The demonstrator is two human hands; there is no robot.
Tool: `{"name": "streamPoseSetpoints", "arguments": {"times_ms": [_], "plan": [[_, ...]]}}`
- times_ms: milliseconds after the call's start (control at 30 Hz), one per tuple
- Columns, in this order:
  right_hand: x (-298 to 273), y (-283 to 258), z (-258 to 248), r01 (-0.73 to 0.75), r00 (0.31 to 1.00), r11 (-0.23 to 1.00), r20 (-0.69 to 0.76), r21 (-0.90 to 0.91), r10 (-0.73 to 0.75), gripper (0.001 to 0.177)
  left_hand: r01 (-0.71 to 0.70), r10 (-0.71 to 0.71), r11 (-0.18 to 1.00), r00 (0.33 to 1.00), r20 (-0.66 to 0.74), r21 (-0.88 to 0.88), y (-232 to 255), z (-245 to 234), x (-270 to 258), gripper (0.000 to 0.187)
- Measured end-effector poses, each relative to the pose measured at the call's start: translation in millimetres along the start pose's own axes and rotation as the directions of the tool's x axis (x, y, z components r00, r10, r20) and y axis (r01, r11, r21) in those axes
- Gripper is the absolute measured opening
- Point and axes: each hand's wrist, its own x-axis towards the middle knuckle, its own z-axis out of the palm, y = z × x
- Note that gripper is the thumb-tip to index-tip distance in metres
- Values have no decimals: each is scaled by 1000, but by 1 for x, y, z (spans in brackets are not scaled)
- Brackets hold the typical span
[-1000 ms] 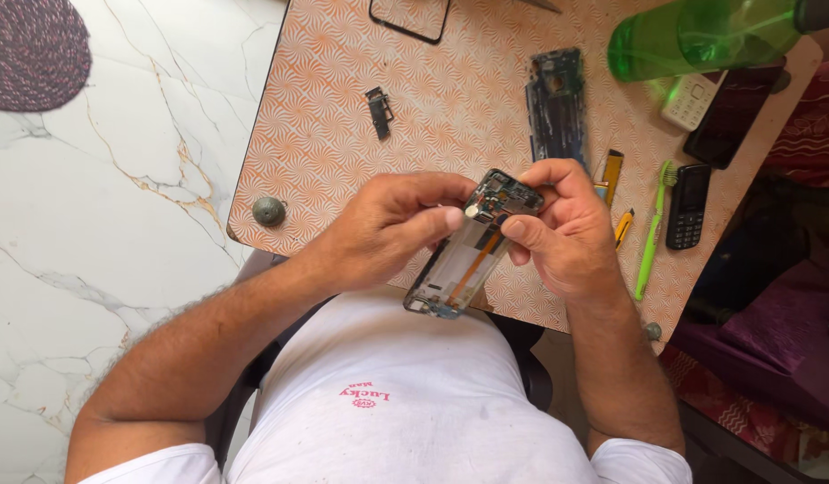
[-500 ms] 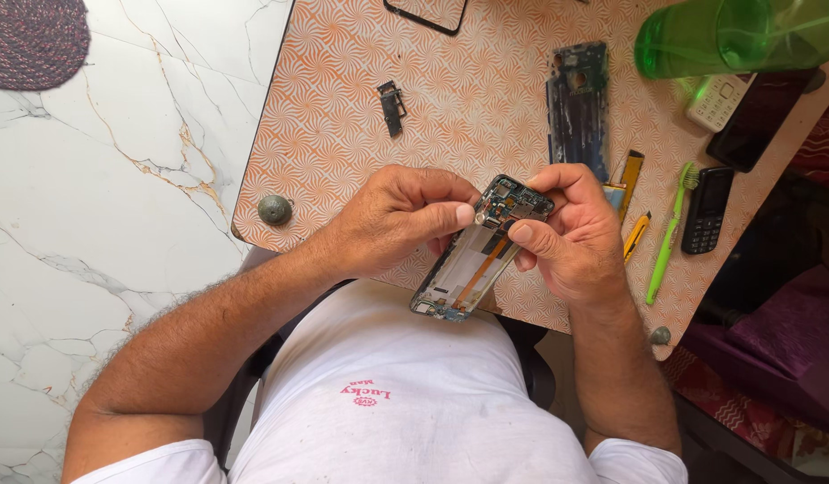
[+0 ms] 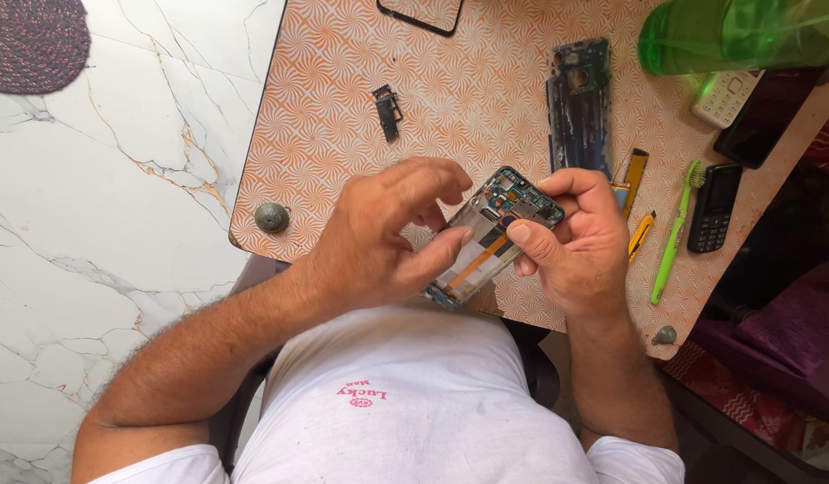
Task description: The person uses a red screwdriver to unscrew and remove a small metal bracket from the internal circuit board of a disassembled mobile phone. They then use their fingers to lift and detach a flexible ribbon cable from the board.
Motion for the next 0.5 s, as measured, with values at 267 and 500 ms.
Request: {"name": "streamPoseSetpoints", "arguments": {"times_ms": [267, 500], "plan": [[-11, -2, 9, 52, 999, 964, 4, -260, -53, 41, 162, -162, 987, 987, 5, -20, 1, 10, 0, 11], [-15, -3, 6, 20, 1000, 987, 0, -159, -20, 39, 365, -348, 889, 931, 112, -277, -11, 12, -4, 12]]}}
